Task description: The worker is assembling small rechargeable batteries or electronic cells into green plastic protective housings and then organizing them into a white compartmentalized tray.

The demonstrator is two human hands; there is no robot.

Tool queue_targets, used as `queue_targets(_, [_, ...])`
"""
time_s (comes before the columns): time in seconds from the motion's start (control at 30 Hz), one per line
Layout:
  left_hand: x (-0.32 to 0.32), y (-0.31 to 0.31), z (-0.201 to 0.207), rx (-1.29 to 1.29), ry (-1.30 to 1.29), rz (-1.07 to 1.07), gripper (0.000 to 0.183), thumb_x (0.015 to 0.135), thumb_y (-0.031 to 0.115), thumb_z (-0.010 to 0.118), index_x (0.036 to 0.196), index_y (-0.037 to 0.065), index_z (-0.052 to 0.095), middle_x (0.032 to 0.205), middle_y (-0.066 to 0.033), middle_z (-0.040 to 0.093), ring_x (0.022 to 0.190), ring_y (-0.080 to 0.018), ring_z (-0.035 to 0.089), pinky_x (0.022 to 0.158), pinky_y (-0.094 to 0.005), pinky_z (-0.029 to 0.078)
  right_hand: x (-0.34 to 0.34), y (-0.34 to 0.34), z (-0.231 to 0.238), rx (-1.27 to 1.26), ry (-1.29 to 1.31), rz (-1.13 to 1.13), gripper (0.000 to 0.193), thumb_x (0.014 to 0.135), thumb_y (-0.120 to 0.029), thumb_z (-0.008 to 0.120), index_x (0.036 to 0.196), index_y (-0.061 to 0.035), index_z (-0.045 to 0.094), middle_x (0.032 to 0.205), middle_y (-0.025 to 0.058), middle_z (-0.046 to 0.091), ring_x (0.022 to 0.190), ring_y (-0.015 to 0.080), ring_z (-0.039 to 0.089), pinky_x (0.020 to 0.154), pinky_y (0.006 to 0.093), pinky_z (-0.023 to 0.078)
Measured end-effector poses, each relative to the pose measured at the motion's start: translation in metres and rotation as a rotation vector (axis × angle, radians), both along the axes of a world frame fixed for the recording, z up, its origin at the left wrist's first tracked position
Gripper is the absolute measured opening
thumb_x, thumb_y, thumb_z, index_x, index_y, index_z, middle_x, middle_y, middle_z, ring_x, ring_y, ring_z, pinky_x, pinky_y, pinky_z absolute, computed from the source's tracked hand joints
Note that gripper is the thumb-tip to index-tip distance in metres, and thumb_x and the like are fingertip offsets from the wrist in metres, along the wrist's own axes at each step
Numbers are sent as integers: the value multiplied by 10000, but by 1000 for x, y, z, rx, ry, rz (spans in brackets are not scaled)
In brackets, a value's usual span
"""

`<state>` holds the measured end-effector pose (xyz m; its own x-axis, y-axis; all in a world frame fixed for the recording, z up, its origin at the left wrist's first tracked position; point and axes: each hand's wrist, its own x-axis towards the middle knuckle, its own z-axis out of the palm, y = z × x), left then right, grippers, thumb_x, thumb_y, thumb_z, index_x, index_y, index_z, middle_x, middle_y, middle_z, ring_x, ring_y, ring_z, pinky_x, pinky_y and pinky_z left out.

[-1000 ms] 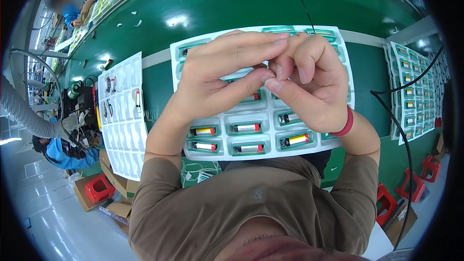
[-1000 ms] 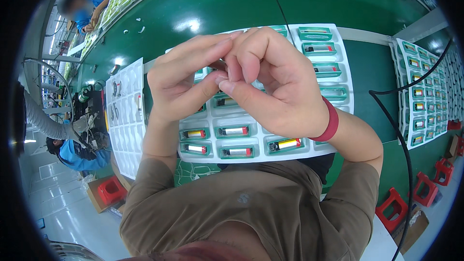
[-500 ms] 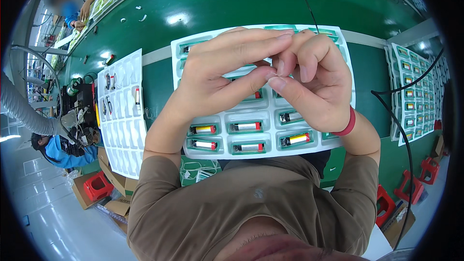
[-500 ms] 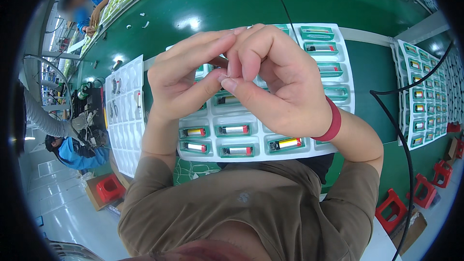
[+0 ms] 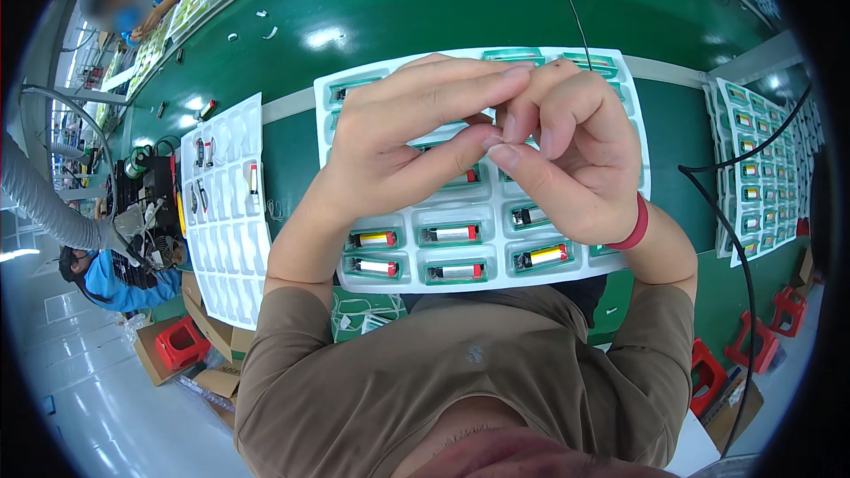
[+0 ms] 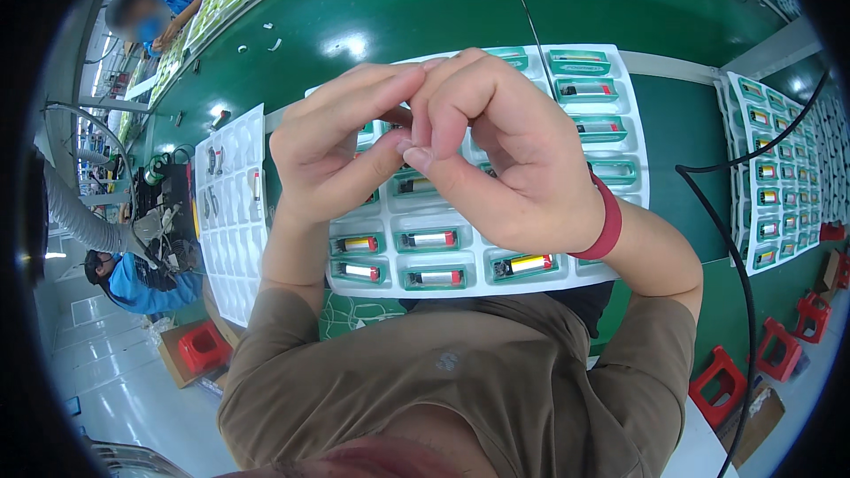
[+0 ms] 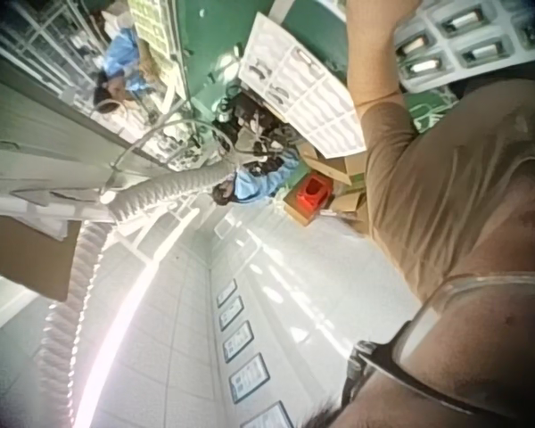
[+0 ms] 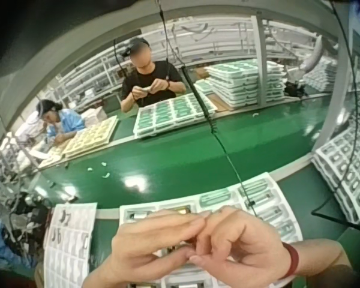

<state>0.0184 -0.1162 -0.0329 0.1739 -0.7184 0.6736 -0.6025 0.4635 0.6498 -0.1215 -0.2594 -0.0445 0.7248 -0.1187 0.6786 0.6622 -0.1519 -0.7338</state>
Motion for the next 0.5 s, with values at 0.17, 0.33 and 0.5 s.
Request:
queue_targets(0.17, [4,-5,-1,-42,-152,-3,443,784,-47,740,1221,24,716,1178,-150,724,981,-244,720,791,-319,571,-1,-7,-2,-135,-36,-58,356,826,176,640,932,-111,457,963,81,557,869,142,532,768,286,459])
queue_targets(0.33, [-5,-7,-3,-105,-84,29,449,765,-18,772,1207,29,718,1223,-186,694,990,-287,716,755,-326,582,-5,1,-1,-154,-75,-82,355,811,176,641,955,-100,470,940,67,552,845,136,520,747,289,451])
queue_targets(0.5, [9,-10,-3,-283,-346,151,455,742,49,819,1184,23,717,1269,-215,659,921,-305,711,703,-323,588,-16,1,19,420,586,319,197,910,7,556,1102,-2,515,824,-17,527,717,61,461,670,246,394])
